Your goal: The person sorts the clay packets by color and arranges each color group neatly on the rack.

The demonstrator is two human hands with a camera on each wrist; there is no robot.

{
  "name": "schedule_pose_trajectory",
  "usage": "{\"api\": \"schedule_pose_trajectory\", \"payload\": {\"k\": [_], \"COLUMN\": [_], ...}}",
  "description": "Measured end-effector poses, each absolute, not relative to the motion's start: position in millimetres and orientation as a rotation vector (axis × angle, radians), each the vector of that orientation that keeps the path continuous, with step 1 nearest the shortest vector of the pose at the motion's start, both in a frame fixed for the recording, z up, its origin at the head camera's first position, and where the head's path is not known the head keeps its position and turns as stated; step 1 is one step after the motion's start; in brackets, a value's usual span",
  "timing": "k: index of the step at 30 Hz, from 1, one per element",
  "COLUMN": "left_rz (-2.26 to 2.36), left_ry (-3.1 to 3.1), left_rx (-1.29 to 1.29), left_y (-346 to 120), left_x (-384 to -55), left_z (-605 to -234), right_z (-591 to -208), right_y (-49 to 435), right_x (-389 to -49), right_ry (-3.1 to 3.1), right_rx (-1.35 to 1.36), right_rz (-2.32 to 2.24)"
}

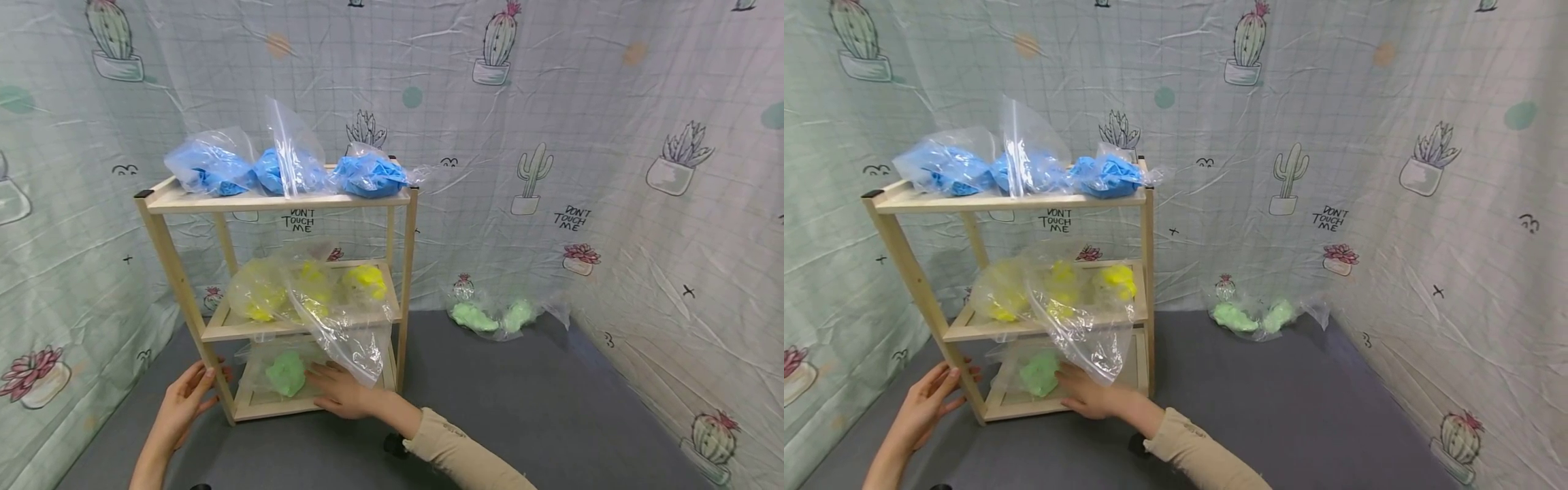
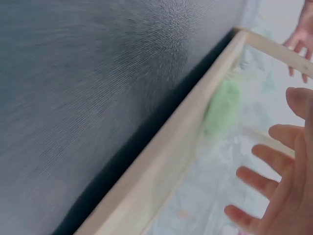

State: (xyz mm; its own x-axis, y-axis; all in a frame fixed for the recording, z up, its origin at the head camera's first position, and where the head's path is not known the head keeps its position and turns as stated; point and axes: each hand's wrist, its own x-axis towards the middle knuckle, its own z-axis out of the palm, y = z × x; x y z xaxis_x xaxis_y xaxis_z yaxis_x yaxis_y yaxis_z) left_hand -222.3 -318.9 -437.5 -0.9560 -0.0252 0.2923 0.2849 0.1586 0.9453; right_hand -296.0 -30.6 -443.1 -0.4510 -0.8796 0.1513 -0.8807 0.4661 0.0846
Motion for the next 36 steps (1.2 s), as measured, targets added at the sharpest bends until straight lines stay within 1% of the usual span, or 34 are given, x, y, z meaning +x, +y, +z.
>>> {"api": "schedule_pose_trajectory", "payload": {"k": [3,9,14,18,22,25,32,35,36], "left_rz": [-1.881,-1.877,-1.878,-1.917,-1.936,-1.887,-1.886,-1.920,-1.927], "left_ry": [-2.189,-2.166,-2.182,-2.139,-2.127,-2.205,-2.192,-2.156,-2.159], "left_rx": [-0.252,-0.261,-0.242,-0.287,-0.310,-0.247,-0.247,-0.288,-0.284], "left_y": [-319,-322,-326,-333,-335,-339,-375,-378,-375], "left_x": [-222,-222,-225,-233,-237,-241,-276,-278,-275], "left_z": [-438,-438,-443,-455,-458,-462,-516,-519,-514], "right_z": [-439,-431,-432,-437,-441,-446,-459,-464,-465], "right_y": [-3,52,95,127,159,183,227,239,241], "right_x": [-292,-281,-286,-297,-314,-331,-376,-391,-395], "right_ry": [-2.506,-2.406,-2.278,-2.151,-2.130,-2.166,-2.270,-2.297,-2.299], "right_rx": [1.585,1.547,1.480,1.410,1.290,1.188,0.991,0.911,0.885], "right_rz": [0.106,0.087,0.228,0.366,0.374,0.317,0.142,0.087,0.085]}}
